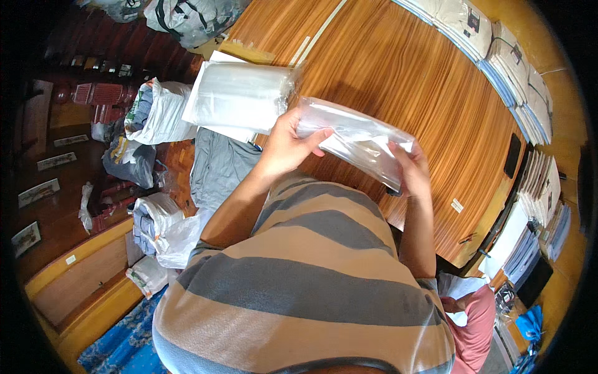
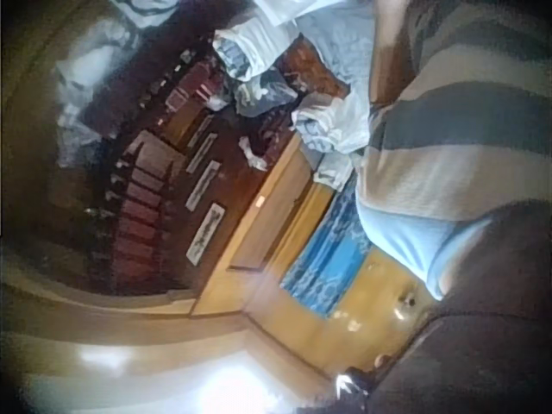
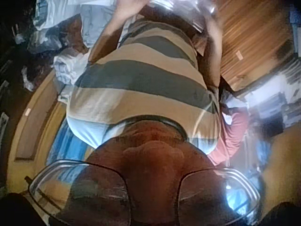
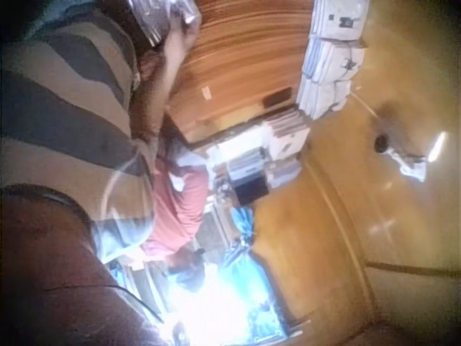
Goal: The person puts a shirt into a plastic bag, then picks up another shirt from a pile on the floor, lays it flat on a table, and folds it around a piece of cardboard.
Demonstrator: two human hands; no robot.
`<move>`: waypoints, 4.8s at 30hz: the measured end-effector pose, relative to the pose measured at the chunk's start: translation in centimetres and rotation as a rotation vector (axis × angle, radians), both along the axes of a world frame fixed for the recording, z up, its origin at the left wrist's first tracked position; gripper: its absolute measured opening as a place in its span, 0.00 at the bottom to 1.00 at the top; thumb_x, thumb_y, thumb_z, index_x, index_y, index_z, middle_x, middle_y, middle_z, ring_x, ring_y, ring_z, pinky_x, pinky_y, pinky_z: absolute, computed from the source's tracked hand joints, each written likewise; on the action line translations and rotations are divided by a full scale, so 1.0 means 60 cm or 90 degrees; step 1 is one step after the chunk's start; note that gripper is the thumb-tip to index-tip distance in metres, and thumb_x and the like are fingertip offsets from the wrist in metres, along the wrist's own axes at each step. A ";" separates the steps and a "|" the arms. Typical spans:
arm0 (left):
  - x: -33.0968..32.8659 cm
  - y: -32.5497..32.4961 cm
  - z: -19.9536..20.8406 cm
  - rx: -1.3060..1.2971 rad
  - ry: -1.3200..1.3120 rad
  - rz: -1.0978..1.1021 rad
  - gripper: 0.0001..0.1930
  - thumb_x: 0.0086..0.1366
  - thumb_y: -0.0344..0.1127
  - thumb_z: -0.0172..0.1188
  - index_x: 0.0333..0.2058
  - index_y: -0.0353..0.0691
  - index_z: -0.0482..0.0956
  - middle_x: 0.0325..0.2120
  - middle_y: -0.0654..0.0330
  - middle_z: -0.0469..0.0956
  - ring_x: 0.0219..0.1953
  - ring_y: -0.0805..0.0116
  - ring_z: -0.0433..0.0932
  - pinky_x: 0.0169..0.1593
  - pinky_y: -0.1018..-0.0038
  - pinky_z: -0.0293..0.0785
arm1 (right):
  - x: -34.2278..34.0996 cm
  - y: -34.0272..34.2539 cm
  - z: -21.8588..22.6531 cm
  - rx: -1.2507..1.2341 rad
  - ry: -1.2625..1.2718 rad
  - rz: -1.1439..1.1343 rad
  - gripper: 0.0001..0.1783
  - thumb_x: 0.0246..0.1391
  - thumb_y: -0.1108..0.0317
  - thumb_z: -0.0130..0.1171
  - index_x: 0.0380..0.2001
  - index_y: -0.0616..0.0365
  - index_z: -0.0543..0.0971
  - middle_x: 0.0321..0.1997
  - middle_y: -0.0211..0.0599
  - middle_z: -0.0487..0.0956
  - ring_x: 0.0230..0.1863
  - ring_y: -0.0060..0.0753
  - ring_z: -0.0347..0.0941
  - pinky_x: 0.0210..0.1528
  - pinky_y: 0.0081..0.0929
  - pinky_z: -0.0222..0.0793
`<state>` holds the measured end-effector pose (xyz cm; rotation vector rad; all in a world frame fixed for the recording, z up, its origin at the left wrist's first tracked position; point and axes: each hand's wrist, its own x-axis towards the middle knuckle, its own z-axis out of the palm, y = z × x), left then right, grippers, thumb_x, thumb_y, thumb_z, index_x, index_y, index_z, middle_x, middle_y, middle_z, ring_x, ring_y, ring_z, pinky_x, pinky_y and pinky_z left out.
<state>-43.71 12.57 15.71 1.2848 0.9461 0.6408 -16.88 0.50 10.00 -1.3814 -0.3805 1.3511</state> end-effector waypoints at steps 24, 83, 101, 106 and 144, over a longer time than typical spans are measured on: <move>-0.123 0.030 -0.050 0.434 0.496 0.264 0.11 0.64 0.39 0.72 0.33 0.37 0.88 0.27 0.55 0.84 0.26 0.62 0.83 0.32 0.68 0.79 | -0.092 0.168 -0.082 0.218 -0.377 0.439 0.13 0.64 0.68 0.65 0.47 0.64 0.80 0.37 0.36 0.80 0.40 0.27 0.74 0.48 0.30 0.72; -0.081 0.000 -0.083 -0.004 -0.022 -0.242 0.45 0.67 0.32 0.70 0.75 0.37 0.53 0.58 0.54 0.74 0.58 0.65 0.75 0.60 0.60 0.75 | -0.256 0.046 -0.012 0.229 -0.115 -0.062 0.24 0.69 0.59 0.64 0.61 0.58 0.72 0.54 0.36 0.80 0.56 0.29 0.76 0.59 0.31 0.73; -0.436 -0.278 -0.318 -0.007 0.354 -0.050 0.23 0.70 0.42 0.64 0.59 0.36 0.78 0.55 0.51 0.81 0.55 0.54 0.80 0.59 0.64 0.73 | -0.257 0.222 -0.061 0.169 -0.359 0.162 0.17 0.66 0.58 0.67 0.44 0.64 0.84 0.35 0.37 0.83 0.35 0.26 0.78 0.40 0.26 0.74; -0.431 -0.254 -0.381 -0.152 -0.011 0.067 0.26 0.74 0.36 0.59 0.68 0.37 0.69 0.64 0.57 0.74 0.63 0.63 0.73 0.66 0.65 0.69 | -0.274 0.245 -0.080 0.230 -0.198 0.123 0.13 0.69 0.62 0.63 0.43 0.63 0.84 0.34 0.27 0.82 0.36 0.17 0.74 0.40 0.21 0.72; -0.315 0.029 0.051 0.382 0.077 -0.057 0.45 0.57 0.32 0.75 0.69 0.29 0.60 0.58 0.44 0.75 0.62 0.53 0.73 0.70 0.57 0.64 | -0.307 0.142 0.250 0.669 -0.592 0.056 0.10 0.67 0.65 0.61 0.34 0.59 0.77 0.35 0.43 0.76 0.33 0.50 0.77 0.33 0.43 0.74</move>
